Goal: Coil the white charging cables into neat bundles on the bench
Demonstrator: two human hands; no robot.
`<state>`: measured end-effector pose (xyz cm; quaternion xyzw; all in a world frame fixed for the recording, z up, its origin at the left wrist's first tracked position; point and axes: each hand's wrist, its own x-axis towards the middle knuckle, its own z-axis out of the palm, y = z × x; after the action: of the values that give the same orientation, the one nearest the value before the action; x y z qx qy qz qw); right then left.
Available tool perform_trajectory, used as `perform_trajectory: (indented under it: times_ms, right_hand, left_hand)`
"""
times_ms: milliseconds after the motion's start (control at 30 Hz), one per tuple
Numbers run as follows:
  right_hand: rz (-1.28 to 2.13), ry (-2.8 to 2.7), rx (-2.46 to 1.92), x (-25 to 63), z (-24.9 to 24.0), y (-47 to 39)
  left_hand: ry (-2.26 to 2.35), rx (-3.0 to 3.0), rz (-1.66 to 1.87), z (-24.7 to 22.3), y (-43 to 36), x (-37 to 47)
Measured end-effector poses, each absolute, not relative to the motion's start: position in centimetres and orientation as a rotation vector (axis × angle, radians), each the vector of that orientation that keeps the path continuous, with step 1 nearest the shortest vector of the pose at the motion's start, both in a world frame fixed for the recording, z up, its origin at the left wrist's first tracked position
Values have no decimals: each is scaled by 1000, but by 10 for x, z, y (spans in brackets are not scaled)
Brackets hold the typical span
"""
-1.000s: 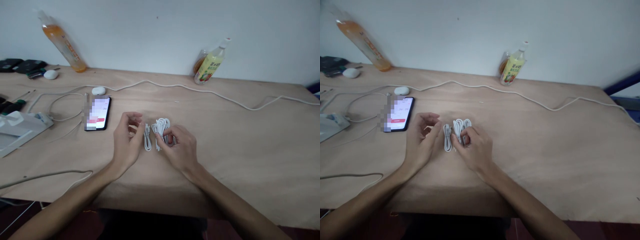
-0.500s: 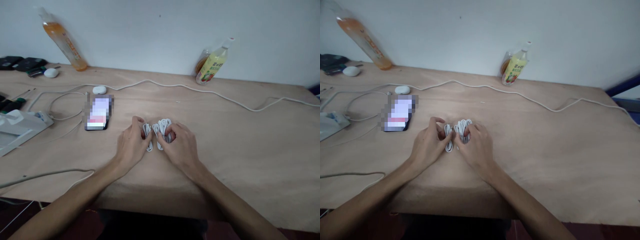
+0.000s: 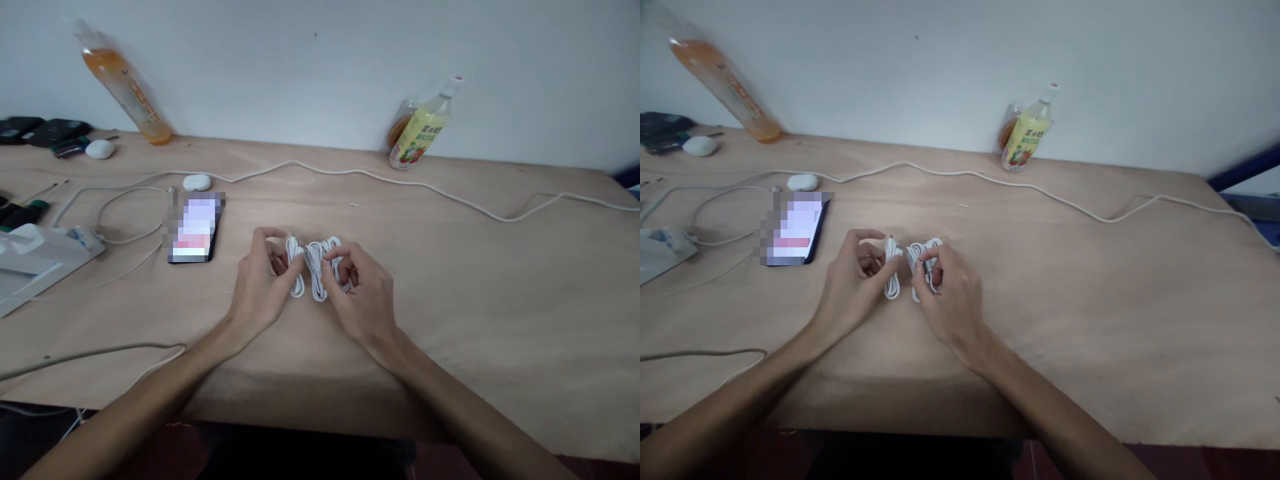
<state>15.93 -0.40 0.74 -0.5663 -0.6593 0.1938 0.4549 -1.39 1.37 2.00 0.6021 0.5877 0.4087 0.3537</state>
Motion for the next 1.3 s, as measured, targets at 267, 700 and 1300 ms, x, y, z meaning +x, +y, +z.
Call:
perform_trajectory:
  times_ms: [267, 700, 1300]
  right_hand:
    - [860, -1538, -1209, 160, 20, -8]
    - [731, -1347, -1393, 168, 8, 5]
    - [416, -1614, -1643, 187, -9, 8]
  left_hand:
    - [1077, 1202, 1219, 33, 12, -5]
    - [1244, 1335, 1132, 30, 9, -9]
    - [1320, 1266, 953, 16, 6, -9]
